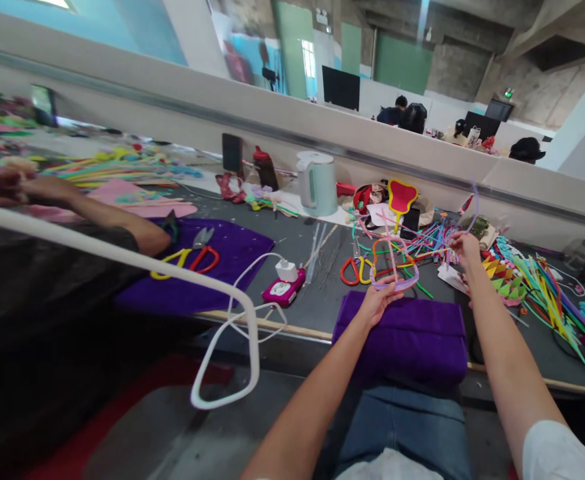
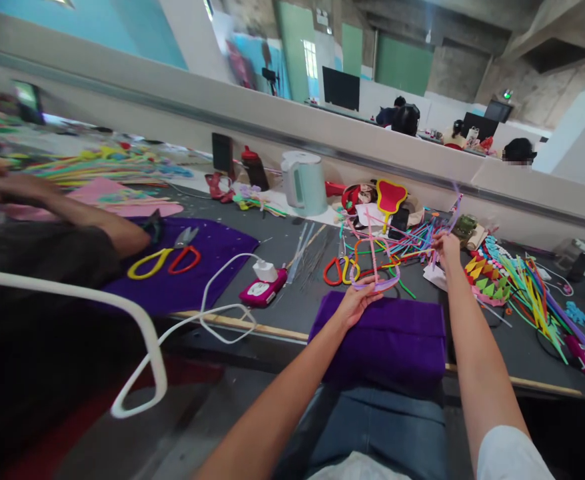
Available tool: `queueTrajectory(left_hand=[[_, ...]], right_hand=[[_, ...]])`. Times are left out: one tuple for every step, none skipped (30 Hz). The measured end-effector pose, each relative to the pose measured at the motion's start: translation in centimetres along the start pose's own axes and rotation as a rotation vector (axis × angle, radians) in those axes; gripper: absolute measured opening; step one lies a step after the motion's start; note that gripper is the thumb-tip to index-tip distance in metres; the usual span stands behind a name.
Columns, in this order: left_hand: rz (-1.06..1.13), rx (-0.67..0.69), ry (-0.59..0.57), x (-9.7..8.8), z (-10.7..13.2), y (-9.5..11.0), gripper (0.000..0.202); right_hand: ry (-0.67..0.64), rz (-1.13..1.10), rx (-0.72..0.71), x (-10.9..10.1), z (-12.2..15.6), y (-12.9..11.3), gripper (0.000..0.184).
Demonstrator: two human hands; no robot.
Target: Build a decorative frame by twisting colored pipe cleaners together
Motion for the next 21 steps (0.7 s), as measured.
queueTrajectory(left_hand=[[0.004,0.0,-0.002,0.1,0.0,0.0,0.04],[0.007,-0.002,-0.006,0.1,0.0,0.0,0.04],[0.008,-0.004,-0.011,0.2,0.0,0.0,0.04],[0.01,-0.004,-0.017,0.3,0.0,0.0,0.04],[0.014,-0.004,-0.022,0.3,0.0,0.1,0.04],[0.019,-0.001,-0.026,0.4,0.1,0.1,0.04],[0.025,0.001,-0.028,0.4,0.1,0.1,0.039],[0.032,0.002,-0.027,0.4,0.1,0.1,0.039],[0.037,0.001,-0.023,0.3,0.1,0.1,0.039],[0.04,-0.004,-0.019,0.3,0.2,0.1,0.039],[0.042,-0.01,-0.015,0.3,0.2,0.1,0.039],[0.045,-0.016,-0.013,0.3,0.2,0.0,0.039],[0.049,-0.021,-0.012,0.3,0.3,0.0,0.039],[0.054,-0.027,-0.012,0.3,0.3,0.0,0.039],[0.059,-0.03,-0.012,0.3,0.3,0.0,0.039],[0.066,-0.034,-0.012,0.3,0.3,0.0,0.039],[0.072,-0.037,-0.013,0.3,0.3,-0.1,0.038],[0.078,-0.039,-0.014,0.3,0.3,-0.1,0.038],[0.084,-0.04,-0.013,0.2,0.3,-0.2,0.038],[0.09,-0.04,-0.011,0.2,0.3,-0.2,0.038],[0.096,-0.042,-0.009,0.1,0.3,-0.3,0.038]], right_hand=[[0.011,0.035,0.022,0.0,0.6,1.5,0.01],[0.021,0.072,0.047,0.1,1.2,3.1,0.009],[0.034,0.105,0.07,0.2,1.8,4.7,0.008],[0.04,0.133,0.09,0.3,2.4,6.1,0.006],[0.039,0.157,0.113,0.5,2.8,7.3,0.004],[0.038,0.177,0.133,0.7,3.2,8.4,0.005],[0.037,0.193,0.151,0.9,3.3,9.2,0.008],[0.036,0.203,0.164,1.2,3.3,9.8,0.012],[0.036,0.21,0.177,1.4,3.2,10.3,0.016],[0.039,0.215,0.188,1.6,3.0,10.7,0.019],[0.043,0.22,0.199,1.7,2.7,11.1,0.02],[0.048,0.224,0.21,1.9,2.5,11.4,0.02],[0.053,0.228,0.222,2.0,2.2,11.8,0.02],[0.056,0.232,0.232,2.2,2.0,12.1,0.02],[0.058,0.235,0.238,2.3,1.9,12.4,0.019],[0.061,0.236,0.238,2.4,1.7,12.6,0.018],[0.066,0.237,0.231,2.4,1.5,12.7,0.017],[0.073,0.239,0.215,2.4,1.4,12.6,0.016],[0.082,0.242,0.192,2.3,1.2,12.3,0.015],[0.09,0.246,0.162,2.2,0.9,11.7,0.014],[0.094,0.25,0.124,2.0,0.7,11.0,0.014]])
Point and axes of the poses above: each hand's wrist, its own z-axis away from the middle knuckle, its own x-axis out of the palm, y = z × x, the point moved 8 cm from there along -z, towards the middle knuckle, and after that the axes turned 4 degrees about z, right-handed, at the moved point
